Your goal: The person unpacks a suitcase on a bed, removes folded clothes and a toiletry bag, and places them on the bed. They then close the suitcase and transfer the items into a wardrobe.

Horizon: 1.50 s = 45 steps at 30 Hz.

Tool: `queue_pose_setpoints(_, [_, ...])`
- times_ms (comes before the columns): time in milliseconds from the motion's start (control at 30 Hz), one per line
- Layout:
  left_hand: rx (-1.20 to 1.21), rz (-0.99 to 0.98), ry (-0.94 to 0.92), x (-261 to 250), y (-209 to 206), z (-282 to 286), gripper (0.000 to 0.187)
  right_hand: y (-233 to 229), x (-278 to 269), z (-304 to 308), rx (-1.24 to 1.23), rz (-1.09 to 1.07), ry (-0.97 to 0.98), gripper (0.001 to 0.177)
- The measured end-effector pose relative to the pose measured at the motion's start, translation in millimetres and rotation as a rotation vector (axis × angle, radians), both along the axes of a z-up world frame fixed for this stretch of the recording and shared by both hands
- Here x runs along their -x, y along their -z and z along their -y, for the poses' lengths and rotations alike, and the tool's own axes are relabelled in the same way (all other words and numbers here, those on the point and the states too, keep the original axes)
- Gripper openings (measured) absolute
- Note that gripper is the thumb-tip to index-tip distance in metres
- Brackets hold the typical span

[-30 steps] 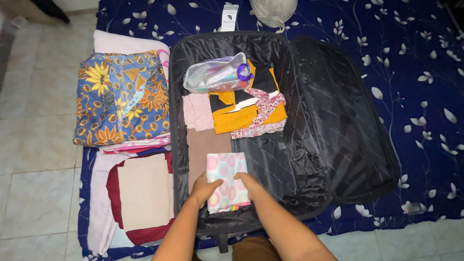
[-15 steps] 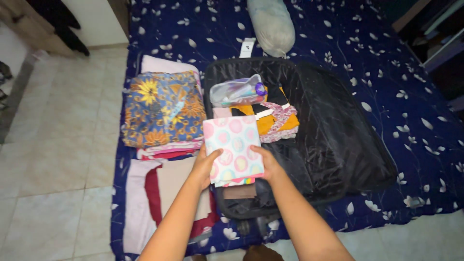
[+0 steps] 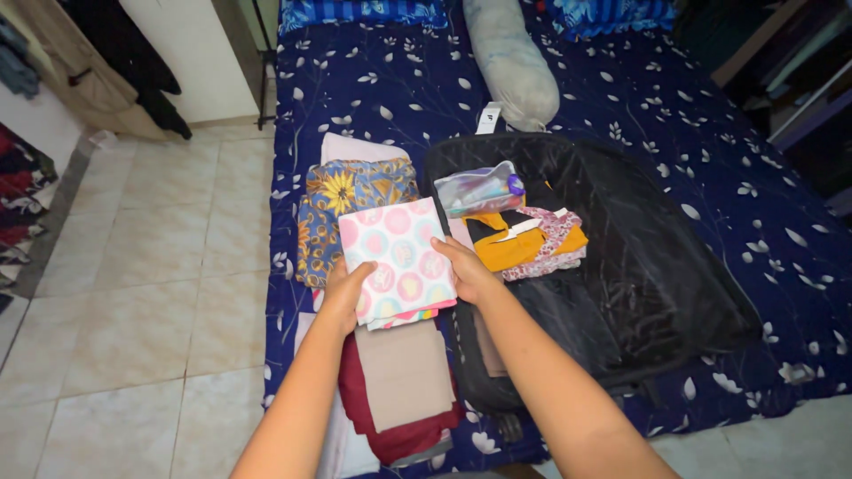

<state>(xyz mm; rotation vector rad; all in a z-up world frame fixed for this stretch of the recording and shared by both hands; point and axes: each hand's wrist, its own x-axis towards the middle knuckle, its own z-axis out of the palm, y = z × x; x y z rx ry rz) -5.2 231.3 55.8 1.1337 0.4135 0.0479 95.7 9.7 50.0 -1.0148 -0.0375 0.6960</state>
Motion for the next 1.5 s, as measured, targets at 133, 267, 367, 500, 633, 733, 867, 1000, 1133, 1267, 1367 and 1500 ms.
queue_pose_setpoints(133, [-0.191, -0.035, -0.125, -46.1, 4.5, -25.5, 0.062, -17.2, -27.7, -34.0, 0.197, 0.074, 0.09, 0.056])
queue_pose_setpoints(267, [-0.453, 0.139, -0.214, -93.2, 2.5, -49.9, 0.074, -28.6, -70.5, -67.2, 0.29, 0.166, 0.14, 0.074])
queue_pose_setpoints(367, [-0.657, 0.172, -0.223, -133.8, 12.4, -69.2, 0.07, -12.9, -118.3, -89.6, 0.321, 0.398, 0.123, 0.077])
queue_pose_setpoints(500, [-0.923, 0.093, -0.169, -176.9, 55.0, -85.2, 0.072, 49.5, -169.9, -106.7, 0.522, 0.752, 0.125, 0.085])
queue_pose_setpoints(633, [-1.081, -0.314, 0.199, -183.0, 104.5, -75.5, 0.099, 120.4, -171.0, -105.3, 0.992, 0.776, -0.049, 0.104])
queue_pose_setpoints(733, [-1.077, -0.399, 0.252, -186.6, 115.2, -77.2, 0.098, 146.2, -165.2, -113.5, 1.148, 0.689, -0.057, 0.102])
queue_pose_setpoints(867, [-0.967, -0.472, 0.307, -204.7, 97.9, -84.5, 0.094, 135.2, -179.6, -118.9, 1.218, 0.641, -0.1, 0.099])
queue_pose_setpoints(1000, [-0.988, -0.477, 0.322, -195.9, 92.0, -84.9, 0.093, 117.8, -169.9, -117.7, 1.194, 0.621, -0.112, 0.098])
queue_pose_setpoints(1133, [-0.97, -0.396, 0.271, -186.1, 91.6, -89.1, 0.095, 93.5, -143.8, -112.3, 1.183, 0.791, -0.021, 0.089])
queue_pose_setpoints(1267, [-1.309, -0.231, 0.08, -163.2, 76.2, -82.0, 0.091, 59.3, -105.8, -86.9, 1.09, 0.987, 0.068, 0.068])
queue_pose_setpoints(1367, [-1.405, -0.171, -0.092, -129.1, 50.3, -53.5, 0.078, 37.8, -87.0, -46.5, 0.849, 1.07, 0.169, 0.042])
queue_pose_setpoints(1500, [-1.365, -0.002, -0.177, -96.1, 5.4, 1.0, 0.056, 32.8, -91.3, 28.8, 0.916, 1.131, 0.451, 0.023])
